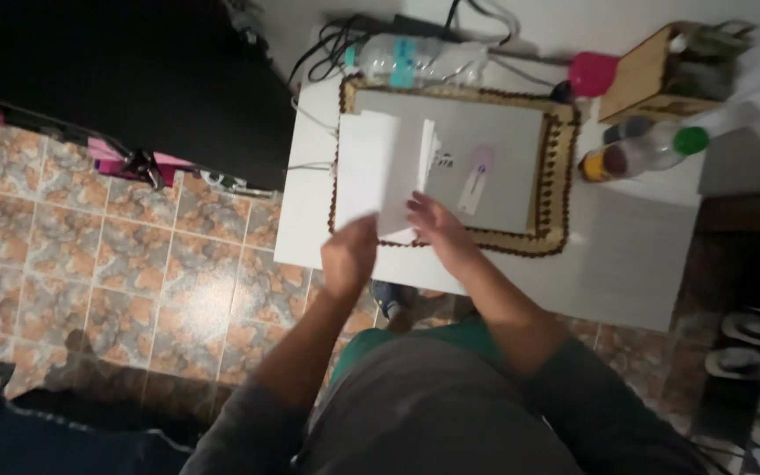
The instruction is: Organizing and sorting various papers and documents on a desk next to a laptop.
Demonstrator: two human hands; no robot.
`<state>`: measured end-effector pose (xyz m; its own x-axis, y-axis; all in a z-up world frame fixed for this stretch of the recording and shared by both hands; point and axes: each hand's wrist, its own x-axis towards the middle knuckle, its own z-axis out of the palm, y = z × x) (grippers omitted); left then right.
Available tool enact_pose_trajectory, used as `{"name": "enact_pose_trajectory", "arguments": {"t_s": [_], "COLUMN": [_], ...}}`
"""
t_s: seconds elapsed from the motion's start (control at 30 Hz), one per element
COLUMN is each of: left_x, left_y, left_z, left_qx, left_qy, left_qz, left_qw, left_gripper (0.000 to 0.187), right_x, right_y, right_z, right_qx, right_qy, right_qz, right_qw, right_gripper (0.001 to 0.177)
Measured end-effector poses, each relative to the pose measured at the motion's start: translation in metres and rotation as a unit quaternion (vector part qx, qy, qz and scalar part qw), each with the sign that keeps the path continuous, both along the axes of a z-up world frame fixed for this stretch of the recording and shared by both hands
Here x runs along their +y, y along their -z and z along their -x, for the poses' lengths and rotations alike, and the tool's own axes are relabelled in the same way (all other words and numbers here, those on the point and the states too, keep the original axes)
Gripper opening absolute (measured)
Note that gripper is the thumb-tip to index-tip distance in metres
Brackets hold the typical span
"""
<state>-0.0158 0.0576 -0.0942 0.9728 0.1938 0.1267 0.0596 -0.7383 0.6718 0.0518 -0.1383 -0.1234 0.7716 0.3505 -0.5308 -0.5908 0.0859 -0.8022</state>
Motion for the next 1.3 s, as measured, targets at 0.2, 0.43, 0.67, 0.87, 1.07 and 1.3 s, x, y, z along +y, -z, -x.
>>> {"name": "enact_pose_trajectory", "arguments": {"t_s": [0.2, 0.43, 0.67, 0.87, 1.07, 1.3], "left_x": [-0.059, -0.072, -0.094, -0.137, -0.186, -0.258], "left_y": [-0.075, -0.082, -0.093, -0.078, -0.107, -0.031], "left_z": [0.013, 0.005, -0.056, -0.076, -0.089, -0.083], "left_qx": [-0.262, -0.203, 0.205, 0.134, 0.307, 0.22], "left_qy": [0.155, 0.208, 0.009, 0.065, 0.072, 0.194], "left_qz": [-0.095, 0.135, 0.611, 0.443, 0.308, 0.145], "left_qw": [0.948, 0.947, 0.765, 0.884, 0.898, 0.945], "left_gripper": [0.02, 0.058, 0.029, 0.02, 0.019, 0.033], "right_x": [-0.037, -0.099, -0.179, -0.219, -0.305, -0.384], "right_y": [-0.083, -0.123, -0.098, -0.093, -0.032, 0.027], "right_z": [-0.011, -0.002, 0.028, 0.055, 0.096, 0.129], "right_qx": [-0.01, -0.046, -0.086, -0.05, 0.043, 0.07], "right_qy": [0.107, 0.193, 0.203, 0.331, 0.418, 0.289], "right_qz": [-0.203, -0.229, -0.283, -0.232, -0.056, 0.172], "right_qw": [0.973, 0.953, 0.933, 0.913, 0.906, 0.939], "right_gripper": [0.053, 0.058, 0.052, 0.052, 0.05, 0.038]}}
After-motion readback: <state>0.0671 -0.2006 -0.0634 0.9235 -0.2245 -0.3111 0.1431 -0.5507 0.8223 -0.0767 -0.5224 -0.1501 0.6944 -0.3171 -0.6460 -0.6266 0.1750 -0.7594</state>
